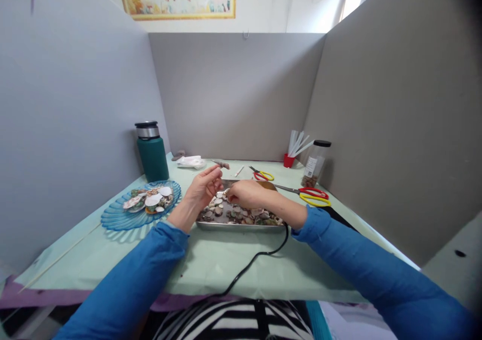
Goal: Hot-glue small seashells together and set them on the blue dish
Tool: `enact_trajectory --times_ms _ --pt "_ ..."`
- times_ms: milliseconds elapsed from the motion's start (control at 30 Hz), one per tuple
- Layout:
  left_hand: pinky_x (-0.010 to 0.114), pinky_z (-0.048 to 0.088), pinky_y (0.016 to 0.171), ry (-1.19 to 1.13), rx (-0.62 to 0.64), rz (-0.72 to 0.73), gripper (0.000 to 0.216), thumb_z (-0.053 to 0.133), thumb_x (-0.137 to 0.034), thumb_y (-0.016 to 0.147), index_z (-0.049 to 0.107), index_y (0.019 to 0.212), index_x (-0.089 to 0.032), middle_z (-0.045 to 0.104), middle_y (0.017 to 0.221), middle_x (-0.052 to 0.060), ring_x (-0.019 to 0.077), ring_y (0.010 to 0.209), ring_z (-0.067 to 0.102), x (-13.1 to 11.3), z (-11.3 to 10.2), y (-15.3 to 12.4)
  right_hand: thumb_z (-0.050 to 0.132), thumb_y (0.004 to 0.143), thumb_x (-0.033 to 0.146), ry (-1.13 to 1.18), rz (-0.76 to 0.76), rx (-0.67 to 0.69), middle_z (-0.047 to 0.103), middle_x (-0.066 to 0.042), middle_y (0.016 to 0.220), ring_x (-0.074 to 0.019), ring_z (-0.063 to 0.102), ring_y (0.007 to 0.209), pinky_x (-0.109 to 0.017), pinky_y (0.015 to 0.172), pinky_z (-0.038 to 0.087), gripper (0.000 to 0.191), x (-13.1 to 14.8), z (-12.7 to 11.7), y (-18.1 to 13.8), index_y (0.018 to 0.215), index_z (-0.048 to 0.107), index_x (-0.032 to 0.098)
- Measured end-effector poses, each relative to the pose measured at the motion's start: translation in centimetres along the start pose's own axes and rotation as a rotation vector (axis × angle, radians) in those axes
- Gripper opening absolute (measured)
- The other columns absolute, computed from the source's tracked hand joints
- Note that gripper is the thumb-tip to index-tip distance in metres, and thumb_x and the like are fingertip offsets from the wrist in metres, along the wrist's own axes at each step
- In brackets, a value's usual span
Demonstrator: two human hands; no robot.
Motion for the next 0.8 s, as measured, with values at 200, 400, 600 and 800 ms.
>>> enact_trajectory --times_ms 200,400,600,800 --pt "0.019 0.047 0.048 -0.009 0.040 0.021 0.029 0.075 -0.019 0.065 0.061 0.091 -0.014 0.058 0.066 -0.006 0.0026 0.045 0.047 -0.3 0.1 -0.1 0.052 0.082 0.032 -0.064 -0.040 0.039 0.071 -0.009 0.091 -0.0229 0.065 0.081 -0.028 0.064 0.043 0.023 3.6 0.8 1.0 0.093 0.070 0.022" --pt "0.019 0.047 0.048 0.006 0.014 0.015 0.031 0.076 -0.019 0.063 0.062 0.091 -0.015 0.059 0.065 -0.005 0.0046 0.048 0.052 -0.4 -0.1 0.1 0.052 0.080 0.026 -0.064 0.022 0.055 0.071 -0.008 0.090 -0.0212 0.065 0.080 -0.026 0.065 0.043 0.020 2.5 0.8 0.5 0.090 0.070 0.022" --pt "0.020 0.047 0.048 0.012 -0.001 0.014 0.030 0.076 -0.019 0.063 0.062 0.089 -0.014 0.060 0.065 -0.004 0.0047 0.047 0.053 -0.2 -0.1 0.1 0.053 0.079 0.019 -0.091 0.097 -0.014 0.068 -0.011 0.095 -0.0232 0.064 0.086 -0.027 0.065 0.042 0.021 0.4 -0.2 -0.5 0.093 0.069 0.019" --pt "0.019 0.047 0.047 0.002 0.017 0.024 0.029 0.075 -0.019 0.064 0.061 0.089 -0.015 0.059 0.065 -0.005 0.0046 0.047 0.052 -0.4 0.1 0.0 0.052 0.080 0.025 -0.058 -0.011 0.110 0.070 -0.010 0.091 -0.0228 0.065 0.081 -0.028 0.063 0.043 0.022 3.6 1.0 1.0 0.091 0.070 0.020"
Point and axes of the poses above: each hand's wrist, its own y-axis towards the middle knuckle, its own z-axis out of the palm, x = y × z, the point moved 5 cm from there along y, towards the middle knuckle
